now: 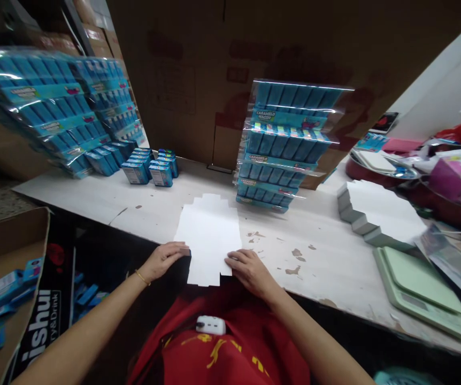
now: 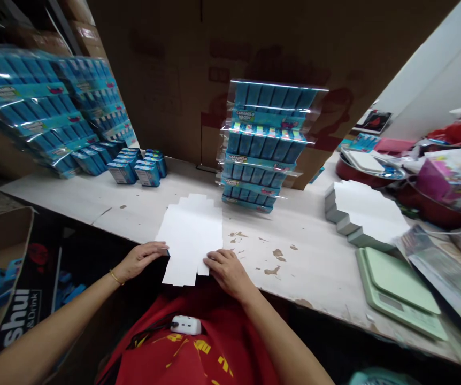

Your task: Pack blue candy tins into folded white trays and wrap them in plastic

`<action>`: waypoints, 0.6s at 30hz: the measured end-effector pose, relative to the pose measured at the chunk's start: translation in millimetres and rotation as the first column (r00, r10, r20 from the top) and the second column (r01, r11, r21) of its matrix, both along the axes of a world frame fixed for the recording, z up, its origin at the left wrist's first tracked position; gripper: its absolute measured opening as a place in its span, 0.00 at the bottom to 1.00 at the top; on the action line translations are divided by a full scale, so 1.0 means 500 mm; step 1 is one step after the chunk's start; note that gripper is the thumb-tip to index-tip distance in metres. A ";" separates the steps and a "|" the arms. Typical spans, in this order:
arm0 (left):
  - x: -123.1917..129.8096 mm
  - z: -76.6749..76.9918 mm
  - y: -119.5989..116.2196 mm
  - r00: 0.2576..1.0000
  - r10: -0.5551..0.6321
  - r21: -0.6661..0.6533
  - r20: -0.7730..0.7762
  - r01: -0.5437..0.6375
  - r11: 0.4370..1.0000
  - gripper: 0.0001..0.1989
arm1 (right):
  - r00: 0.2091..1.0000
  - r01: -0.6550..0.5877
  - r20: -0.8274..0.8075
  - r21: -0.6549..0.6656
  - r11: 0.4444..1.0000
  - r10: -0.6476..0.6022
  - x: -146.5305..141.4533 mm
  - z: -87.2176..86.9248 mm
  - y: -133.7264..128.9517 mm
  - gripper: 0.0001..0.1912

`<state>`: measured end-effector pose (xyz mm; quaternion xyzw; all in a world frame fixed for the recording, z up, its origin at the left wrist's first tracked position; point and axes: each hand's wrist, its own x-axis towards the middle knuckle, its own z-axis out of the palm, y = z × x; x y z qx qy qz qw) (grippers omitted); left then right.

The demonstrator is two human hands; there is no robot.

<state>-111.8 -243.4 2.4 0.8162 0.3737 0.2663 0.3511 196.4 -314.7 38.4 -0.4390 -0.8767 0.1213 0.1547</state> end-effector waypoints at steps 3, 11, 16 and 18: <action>0.001 0.004 -0.004 0.999 0.006 0.017 -0.031 -0.005 1.000 0.12 | 0.995 0.042 -0.095 0.013 0.999 -0.041 -0.008 -0.004 0.009 0.13; 0.074 0.109 -0.002 0.879 0.065 0.329 -0.473 0.108 0.938 0.12 | 0.947 0.010 0.318 0.113 0.994 -0.046 -0.087 0.056 0.087 0.11; 0.130 0.124 0.009 0.739 -0.002 0.315 -0.674 0.290 0.904 0.14 | 0.897 -0.119 0.438 0.114 0.986 0.057 -0.133 0.054 0.105 0.09; 0.142 0.109 0.015 0.742 -0.003 0.298 -0.670 0.273 0.915 0.13 | 0.888 -0.140 0.453 0.092 0.986 0.084 -0.138 0.049 0.110 0.09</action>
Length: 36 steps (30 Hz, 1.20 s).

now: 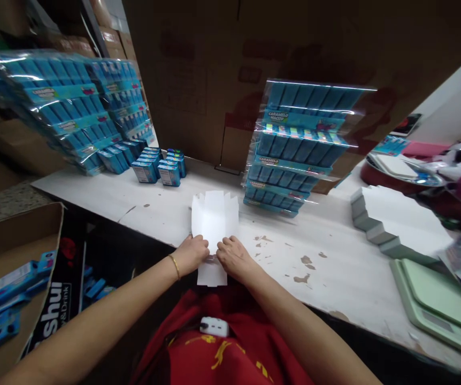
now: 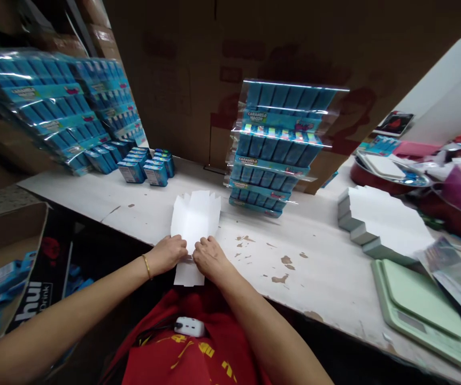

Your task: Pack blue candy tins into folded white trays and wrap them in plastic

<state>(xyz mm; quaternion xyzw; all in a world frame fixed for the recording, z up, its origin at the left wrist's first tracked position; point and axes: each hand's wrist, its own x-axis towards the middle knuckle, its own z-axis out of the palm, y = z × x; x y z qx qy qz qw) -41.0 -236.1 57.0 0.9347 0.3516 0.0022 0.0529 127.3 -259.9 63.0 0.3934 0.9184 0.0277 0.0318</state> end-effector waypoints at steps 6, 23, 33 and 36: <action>0.011 -0.018 0.009 0.995 0.085 -0.055 0.057 -0.082 0.995 0.10 | 1.000 -0.003 0.002 -0.022 1.000 0.003 0.003 -0.003 0.014 0.08; 0.025 -0.006 0.008 0.983 0.181 -0.092 0.009 -0.179 0.979 0.08 | 0.924 0.329 -0.156 -0.139 0.934 -0.348 -0.012 -0.023 -0.004 0.09; 0.039 -0.007 -0.015 0.966 0.259 -0.040 0.000 -0.259 0.965 0.13 | 0.942 0.261 -0.154 -0.224 0.939 -0.299 0.001 0.007 -0.030 0.28; 0.038 -0.009 -0.013 0.976 0.217 -0.047 0.014 -0.217 0.975 0.12 | 0.879 0.256 -0.370 -0.162 0.953 -0.300 0.054 0.000 -0.050 0.34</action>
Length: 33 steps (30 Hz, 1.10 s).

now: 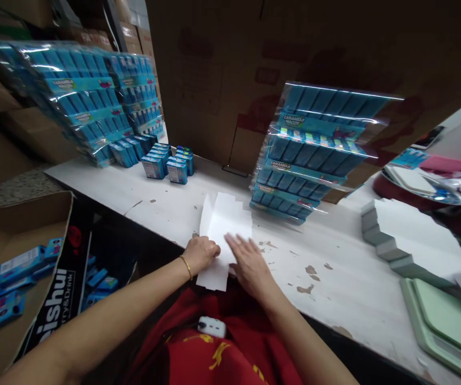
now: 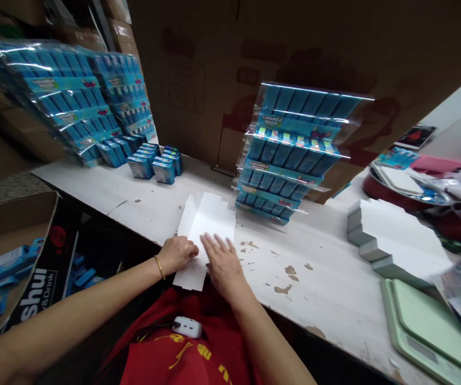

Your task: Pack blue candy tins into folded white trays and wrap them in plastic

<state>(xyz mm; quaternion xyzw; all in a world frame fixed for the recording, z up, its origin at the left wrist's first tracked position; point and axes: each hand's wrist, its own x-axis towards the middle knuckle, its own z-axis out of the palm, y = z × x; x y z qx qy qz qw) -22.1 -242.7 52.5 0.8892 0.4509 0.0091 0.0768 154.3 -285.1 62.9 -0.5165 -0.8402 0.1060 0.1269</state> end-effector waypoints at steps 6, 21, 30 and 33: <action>-0.010 -0.002 0.006 1.000 0.000 -0.010 -0.013 -0.001 1.000 0.10 | 0.898 0.271 -0.332 -0.096 0.958 -0.288 0.073 -0.084 -0.052 0.33; -0.023 0.025 0.024 0.999 -0.043 -0.187 -0.005 0.041 0.981 0.11 | 0.870 -0.005 -0.493 -0.033 0.999 -0.012 0.006 -0.047 -0.006 0.25; -0.024 0.011 0.029 0.997 -0.065 -0.218 0.044 0.073 0.973 0.13 | 0.979 -0.168 0.146 0.208 0.963 0.140 0.042 -0.041 0.032 0.05; -0.017 0.012 0.033 0.999 -0.038 -0.218 0.029 0.043 0.975 0.13 | 0.966 -0.143 0.238 0.168 0.975 0.101 0.003 -0.028 0.043 0.10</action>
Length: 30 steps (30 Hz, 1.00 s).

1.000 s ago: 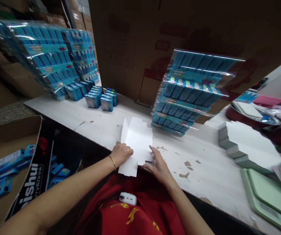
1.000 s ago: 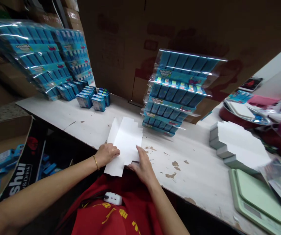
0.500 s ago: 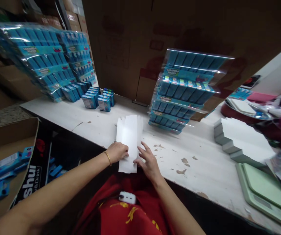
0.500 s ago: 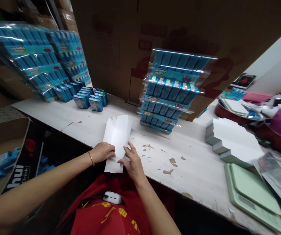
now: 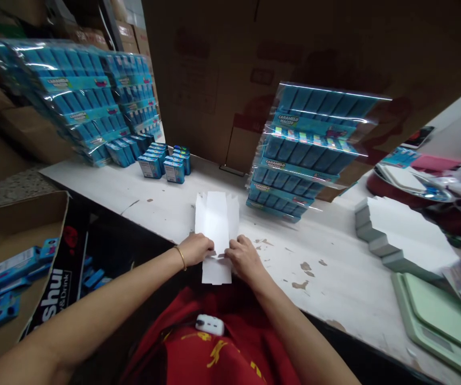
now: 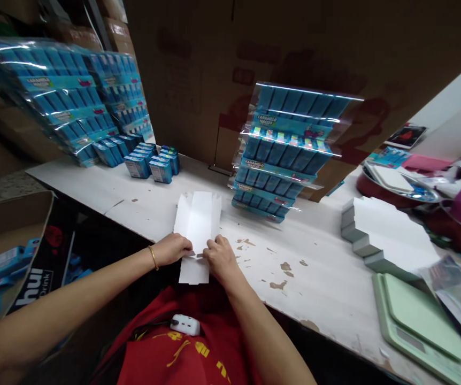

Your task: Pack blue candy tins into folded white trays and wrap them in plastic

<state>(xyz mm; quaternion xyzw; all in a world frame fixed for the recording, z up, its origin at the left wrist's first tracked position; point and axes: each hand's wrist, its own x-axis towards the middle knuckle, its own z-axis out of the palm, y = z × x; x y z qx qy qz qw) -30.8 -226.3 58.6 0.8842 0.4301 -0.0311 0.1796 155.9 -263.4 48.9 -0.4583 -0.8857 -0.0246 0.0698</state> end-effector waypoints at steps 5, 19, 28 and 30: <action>0.025 0.011 0.000 0.998 0.048 0.018 -0.050 -0.047 0.999 0.12 | 0.997 0.052 0.062 0.010 0.999 -0.053 -0.058 0.008 0.021 0.10; 0.045 0.037 -0.003 0.996 0.012 0.023 -0.087 -0.010 1.000 0.13 | 0.990 -0.086 -0.111 0.048 0.995 0.091 0.027 -0.027 -0.107 0.32; 0.022 0.045 0.043 0.999 -0.046 -0.171 0.018 0.048 0.984 0.11 | 0.862 0.023 -0.507 0.015 1.000 -0.012 -0.012 -0.008 -0.016 0.07; 0.009 0.048 0.057 0.997 -0.053 -0.257 0.057 0.066 0.964 0.13 | 0.796 0.062 -0.598 -0.073 0.995 -0.093 -0.022 -0.012 -0.013 0.07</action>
